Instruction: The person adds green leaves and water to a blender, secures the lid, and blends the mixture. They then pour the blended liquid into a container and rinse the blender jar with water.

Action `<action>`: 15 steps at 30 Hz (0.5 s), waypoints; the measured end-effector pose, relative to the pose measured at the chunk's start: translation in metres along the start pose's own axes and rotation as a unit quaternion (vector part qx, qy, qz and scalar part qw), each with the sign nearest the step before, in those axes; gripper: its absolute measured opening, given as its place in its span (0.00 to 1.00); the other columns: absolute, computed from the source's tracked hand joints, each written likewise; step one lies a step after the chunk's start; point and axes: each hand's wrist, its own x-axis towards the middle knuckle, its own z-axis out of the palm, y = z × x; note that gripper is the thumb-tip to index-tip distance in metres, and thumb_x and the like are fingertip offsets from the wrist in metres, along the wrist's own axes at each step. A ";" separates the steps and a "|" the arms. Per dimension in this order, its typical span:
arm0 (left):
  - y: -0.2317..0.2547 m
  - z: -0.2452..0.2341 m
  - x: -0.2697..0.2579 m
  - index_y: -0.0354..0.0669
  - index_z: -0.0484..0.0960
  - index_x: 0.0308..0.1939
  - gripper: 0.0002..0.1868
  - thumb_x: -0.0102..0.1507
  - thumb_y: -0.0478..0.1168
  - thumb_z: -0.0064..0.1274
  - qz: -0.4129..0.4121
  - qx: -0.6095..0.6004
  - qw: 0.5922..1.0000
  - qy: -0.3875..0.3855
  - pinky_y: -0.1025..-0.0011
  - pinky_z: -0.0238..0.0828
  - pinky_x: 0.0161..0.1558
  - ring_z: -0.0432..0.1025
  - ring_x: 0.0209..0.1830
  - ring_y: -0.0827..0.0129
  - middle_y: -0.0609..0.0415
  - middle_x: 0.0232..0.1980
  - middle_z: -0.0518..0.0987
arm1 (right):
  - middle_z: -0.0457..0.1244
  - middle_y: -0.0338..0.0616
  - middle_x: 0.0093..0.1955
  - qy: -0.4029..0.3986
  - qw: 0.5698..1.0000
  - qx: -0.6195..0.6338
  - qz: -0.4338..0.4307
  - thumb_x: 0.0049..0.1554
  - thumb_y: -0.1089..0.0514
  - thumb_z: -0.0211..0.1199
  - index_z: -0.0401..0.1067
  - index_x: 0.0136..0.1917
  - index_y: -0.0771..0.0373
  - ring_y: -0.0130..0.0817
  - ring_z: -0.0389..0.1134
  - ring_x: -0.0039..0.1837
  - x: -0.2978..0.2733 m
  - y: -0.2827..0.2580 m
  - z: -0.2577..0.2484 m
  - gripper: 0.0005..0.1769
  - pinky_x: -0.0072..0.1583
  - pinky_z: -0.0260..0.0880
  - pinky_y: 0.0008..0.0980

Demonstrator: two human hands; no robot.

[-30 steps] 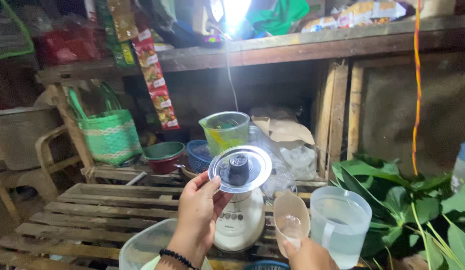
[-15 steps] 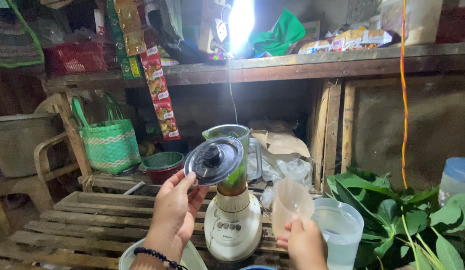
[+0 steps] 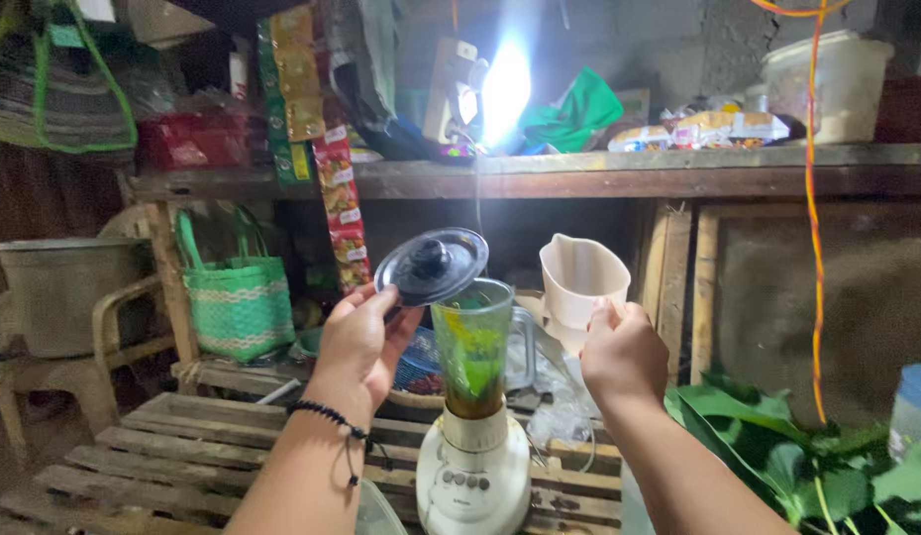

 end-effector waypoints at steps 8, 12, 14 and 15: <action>-0.004 0.004 0.032 0.38 0.71 0.51 0.11 0.65 0.30 0.50 -0.016 -0.013 0.999 0.047 0.67 0.83 0.46 0.79 0.45 0.61 0.46 0.49 0.79 | 0.70 0.62 0.49 0.011 0.994 0.002 -0.111 0.63 0.42 0.54 0.74 0.55 0.63 0.60 0.72 0.54 0.018 -0.031 0.037 0.23 0.55 0.70 0.53; -0.009 -0.008 0.042 0.34 0.73 0.50 0.10 0.65 0.29 0.50 -0.013 -0.045 0.997 0.066 0.66 0.80 0.45 0.80 0.45 0.59 0.45 0.49 0.79 | 0.70 0.61 0.49 -0.006 0.993 -0.012 -0.118 0.63 0.42 0.56 0.76 0.54 0.62 0.60 0.71 0.54 0.022 -0.034 0.052 0.22 0.55 0.70 0.52; -0.012 -0.014 0.046 0.33 0.74 0.51 0.10 0.65 0.29 0.50 -0.016 -0.041 0.997 0.068 0.66 0.79 0.45 0.80 0.45 0.58 0.45 0.48 0.80 | 0.70 0.60 0.48 -0.010 0.994 -0.009 -0.112 0.62 0.42 0.57 0.77 0.54 0.60 0.59 0.71 0.54 0.026 -0.036 0.061 0.21 0.55 0.70 0.53; -0.012 -0.016 0.049 0.32 0.74 0.51 0.11 0.65 0.29 0.50 -0.016 -0.038 0.997 0.067 0.66 0.79 0.45 0.80 0.44 0.58 0.45 0.48 0.80 | 0.70 0.60 0.48 -0.006 0.993 0.001 -0.115 0.61 0.42 0.58 0.78 0.54 0.60 0.59 0.72 0.53 0.027 -0.036 0.065 0.21 0.54 0.70 0.52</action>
